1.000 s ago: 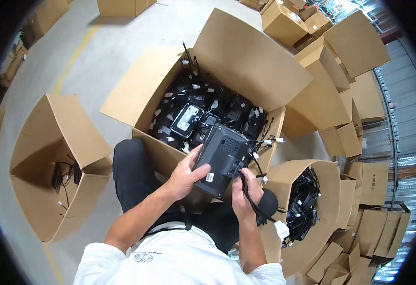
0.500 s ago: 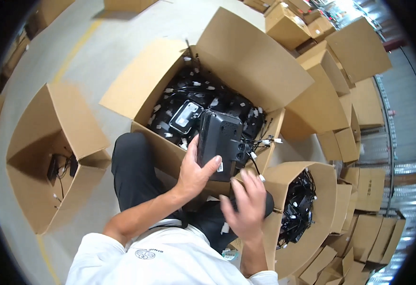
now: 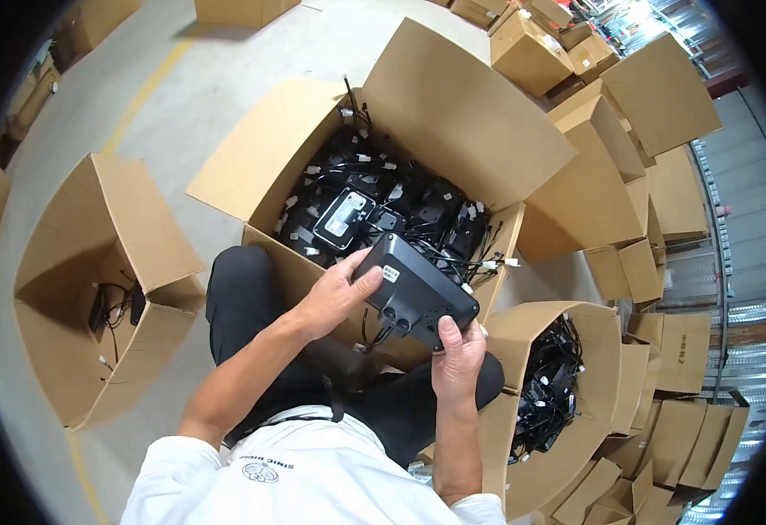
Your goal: The person sorts and inspects small electronic monitor units by hand, taking them from cardboard boxes on a warehouse floor.
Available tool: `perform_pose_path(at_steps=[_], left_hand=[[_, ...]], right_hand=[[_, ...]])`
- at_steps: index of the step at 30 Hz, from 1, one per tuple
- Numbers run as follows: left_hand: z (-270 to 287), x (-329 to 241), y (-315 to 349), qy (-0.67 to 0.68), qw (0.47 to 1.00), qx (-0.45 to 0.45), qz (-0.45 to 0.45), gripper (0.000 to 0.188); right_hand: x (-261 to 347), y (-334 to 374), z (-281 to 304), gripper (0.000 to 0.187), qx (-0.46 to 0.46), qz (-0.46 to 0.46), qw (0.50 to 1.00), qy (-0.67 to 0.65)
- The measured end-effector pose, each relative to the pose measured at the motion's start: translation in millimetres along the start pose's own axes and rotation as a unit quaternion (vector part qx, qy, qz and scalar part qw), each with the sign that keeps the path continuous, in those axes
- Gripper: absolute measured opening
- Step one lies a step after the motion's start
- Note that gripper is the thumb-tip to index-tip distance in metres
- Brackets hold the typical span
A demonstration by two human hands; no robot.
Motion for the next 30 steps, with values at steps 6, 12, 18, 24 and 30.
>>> perform_pose_path(at_steps=[6,12,18,24,30], left_hand=[[6,30,-4,0.255,0.965,-0.022,0.061,0.056],[8,25,-11,0.221,0.971,0.019,0.088,0.066],[13,33,-12,-0.007,0.996,-0.071,0.053,0.05],[-2,49,2,0.066,0.993,-0.075,0.057,0.046],[-2,20,14,0.02,0.998,0.055,0.004,0.06]], right_hand=[[-17,-5,8,0.06,0.028,-0.102,0.987,-0.119],[-27,-15,16,0.066,0.028,-0.039,0.997,-0.061],[7,5,-18,0.076,-0.098,0.183,0.926,0.315],[29,4,-15,0.045,-0.157,0.219,0.887,0.376],[39,-50,-10,0.046,-0.04,0.179,0.956,0.23]])
Point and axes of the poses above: each hand's wrist, its own y-axis away from the middle knuckle, its own z-axis out of the back of the hand, x = y × z, the point moved 7 cm from there along -y, towards the middle knuckle, and after that the axes turned 5 degrees about x, right-handed, at the moved point
